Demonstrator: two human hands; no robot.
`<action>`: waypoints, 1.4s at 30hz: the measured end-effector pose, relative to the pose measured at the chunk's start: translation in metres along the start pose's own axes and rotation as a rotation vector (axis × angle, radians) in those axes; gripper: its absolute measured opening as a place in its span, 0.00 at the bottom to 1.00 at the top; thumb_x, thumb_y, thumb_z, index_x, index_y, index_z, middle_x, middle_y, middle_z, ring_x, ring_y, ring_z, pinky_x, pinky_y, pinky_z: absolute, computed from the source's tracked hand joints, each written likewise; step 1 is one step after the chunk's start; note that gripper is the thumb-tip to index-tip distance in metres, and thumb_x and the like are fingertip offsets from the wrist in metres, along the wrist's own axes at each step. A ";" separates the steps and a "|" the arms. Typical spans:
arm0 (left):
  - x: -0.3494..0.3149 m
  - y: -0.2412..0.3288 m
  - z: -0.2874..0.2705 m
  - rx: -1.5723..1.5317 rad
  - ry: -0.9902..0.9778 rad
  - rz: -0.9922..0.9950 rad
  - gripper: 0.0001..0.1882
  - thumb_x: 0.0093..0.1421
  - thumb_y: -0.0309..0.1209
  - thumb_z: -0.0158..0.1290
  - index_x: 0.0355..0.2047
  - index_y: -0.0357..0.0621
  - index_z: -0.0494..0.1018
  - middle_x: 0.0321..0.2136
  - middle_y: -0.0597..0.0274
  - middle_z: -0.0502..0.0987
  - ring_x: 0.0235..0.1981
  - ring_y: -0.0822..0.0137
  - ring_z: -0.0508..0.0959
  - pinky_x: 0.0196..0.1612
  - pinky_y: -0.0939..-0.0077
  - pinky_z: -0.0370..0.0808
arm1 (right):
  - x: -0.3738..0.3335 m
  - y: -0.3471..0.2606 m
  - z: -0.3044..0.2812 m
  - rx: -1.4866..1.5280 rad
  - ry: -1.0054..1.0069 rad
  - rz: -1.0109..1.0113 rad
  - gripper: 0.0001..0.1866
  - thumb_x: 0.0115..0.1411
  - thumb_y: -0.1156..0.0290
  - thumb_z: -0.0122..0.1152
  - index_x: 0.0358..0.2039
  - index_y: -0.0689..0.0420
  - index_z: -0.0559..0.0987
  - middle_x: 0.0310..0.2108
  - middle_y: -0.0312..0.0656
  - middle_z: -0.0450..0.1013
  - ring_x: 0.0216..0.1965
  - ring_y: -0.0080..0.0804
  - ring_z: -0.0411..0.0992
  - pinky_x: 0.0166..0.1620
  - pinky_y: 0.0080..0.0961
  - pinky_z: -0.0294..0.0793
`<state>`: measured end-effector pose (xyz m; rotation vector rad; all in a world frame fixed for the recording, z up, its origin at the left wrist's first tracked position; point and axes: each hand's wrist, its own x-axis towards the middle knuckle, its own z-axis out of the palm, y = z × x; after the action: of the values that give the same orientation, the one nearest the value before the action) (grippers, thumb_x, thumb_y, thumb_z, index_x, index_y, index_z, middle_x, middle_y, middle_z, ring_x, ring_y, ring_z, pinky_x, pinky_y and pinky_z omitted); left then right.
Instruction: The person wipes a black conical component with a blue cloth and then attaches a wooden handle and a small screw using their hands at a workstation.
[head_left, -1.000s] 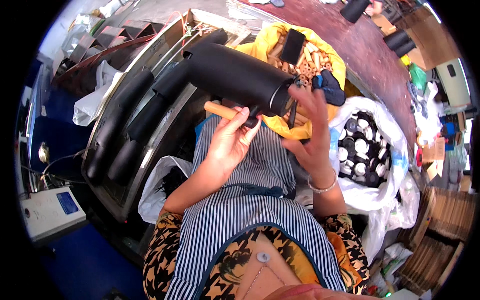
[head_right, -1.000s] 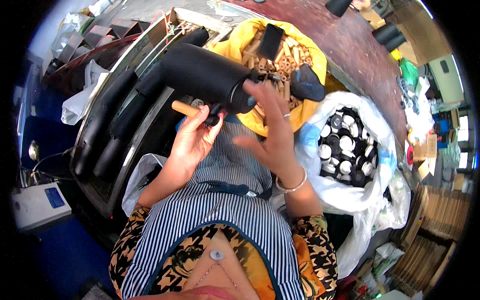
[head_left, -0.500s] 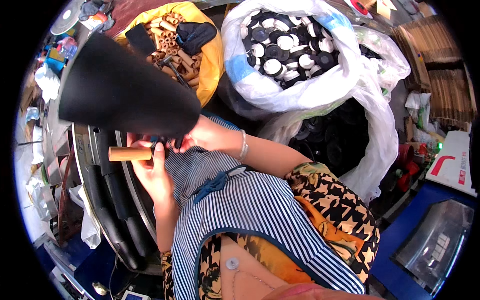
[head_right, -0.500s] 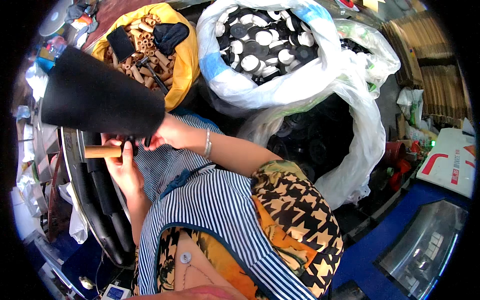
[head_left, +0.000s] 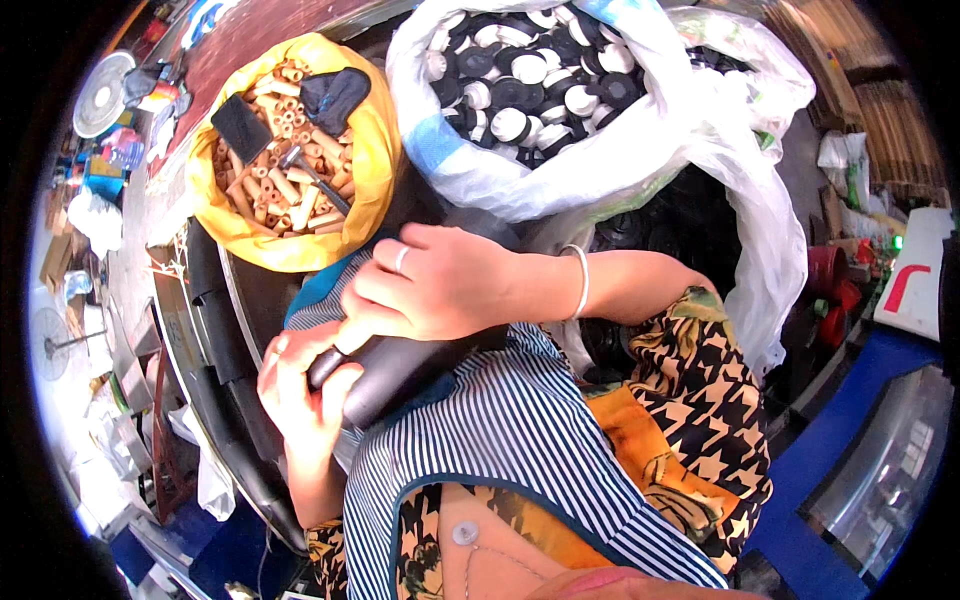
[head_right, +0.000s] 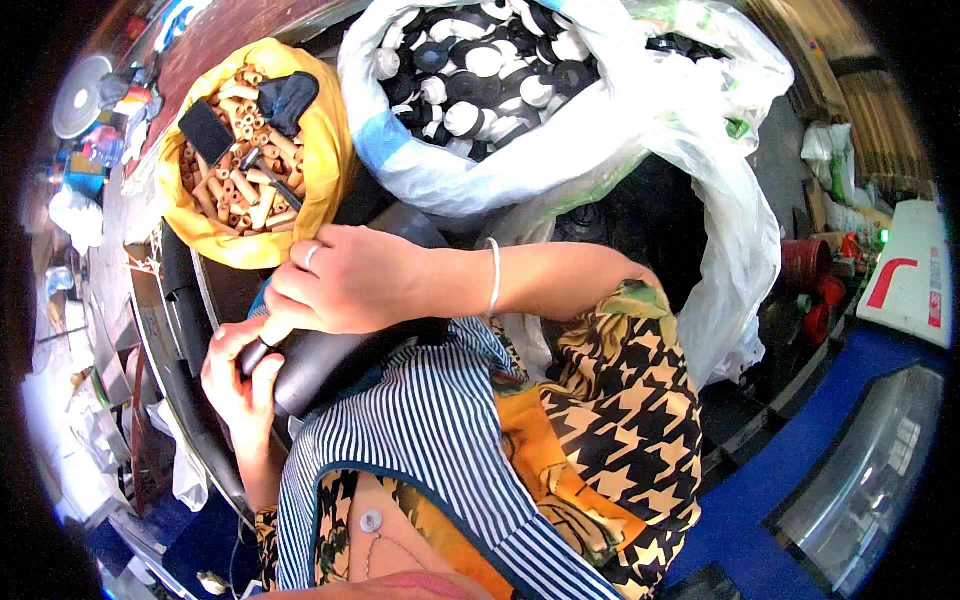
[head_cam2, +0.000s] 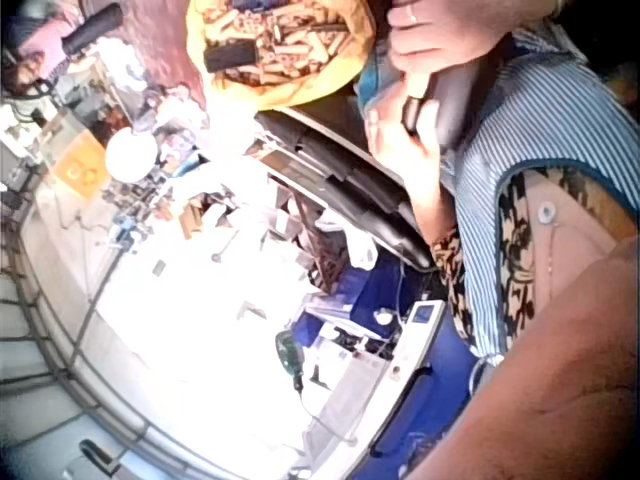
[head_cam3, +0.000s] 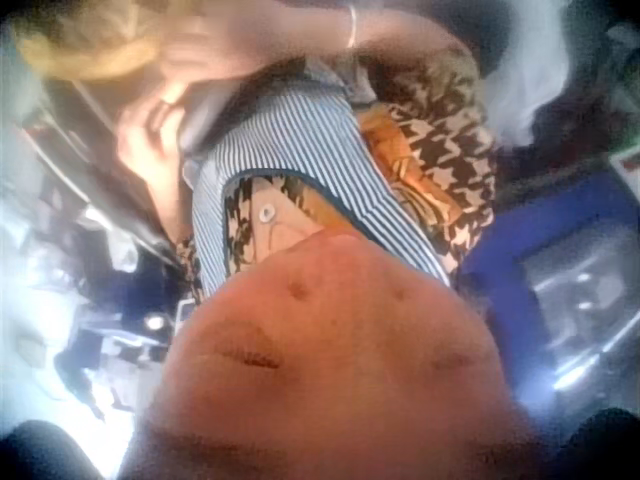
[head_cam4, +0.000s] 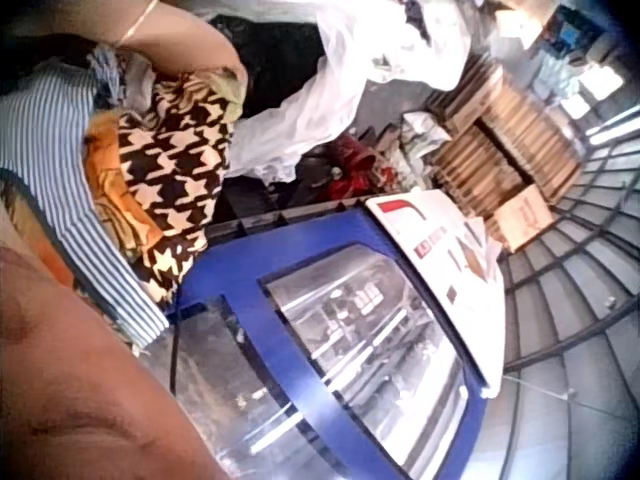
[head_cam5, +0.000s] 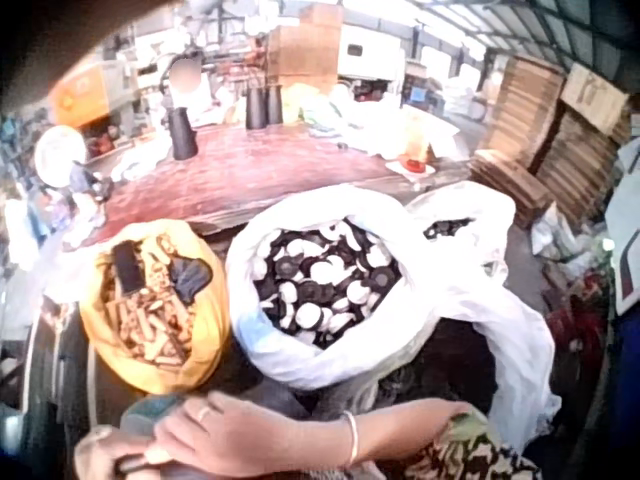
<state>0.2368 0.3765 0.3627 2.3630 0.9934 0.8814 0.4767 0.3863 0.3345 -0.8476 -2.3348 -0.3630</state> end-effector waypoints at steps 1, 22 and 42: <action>-0.002 -0.001 0.004 -0.035 -0.030 0.002 0.25 0.52 0.42 0.66 0.43 0.41 0.72 0.34 0.56 0.80 0.34 0.57 0.80 0.40 0.65 0.75 | -0.006 0.000 0.006 -0.014 0.112 -0.008 0.08 0.53 0.61 0.56 0.30 0.50 0.74 0.23 0.29 0.63 0.24 0.22 0.65 0.23 0.19 0.61; 0.029 0.003 0.058 -0.266 -0.205 0.101 0.17 0.49 0.29 0.66 0.38 0.36 0.76 0.33 0.52 0.80 0.35 0.53 0.82 0.41 0.63 0.79 | -0.080 0.029 -0.048 0.841 -0.476 0.697 0.11 0.64 0.66 0.50 0.43 0.54 0.76 0.35 0.41 0.73 0.32 0.40 0.76 0.34 0.34 0.75; -0.047 -0.061 0.022 -0.626 0.479 -0.497 0.23 0.61 0.38 0.57 0.50 0.33 0.72 0.38 0.55 0.78 0.40 0.66 0.77 0.50 0.71 0.71 | -0.301 0.113 -0.090 0.685 -0.807 1.627 0.30 0.51 0.68 0.71 0.54 0.63 0.73 0.41 0.46 0.77 0.42 0.32 0.74 0.44 0.29 0.74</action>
<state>0.1973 0.3779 0.2930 1.3334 1.1844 1.3333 0.7730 0.2870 0.2163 -2.2681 -1.2828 1.5278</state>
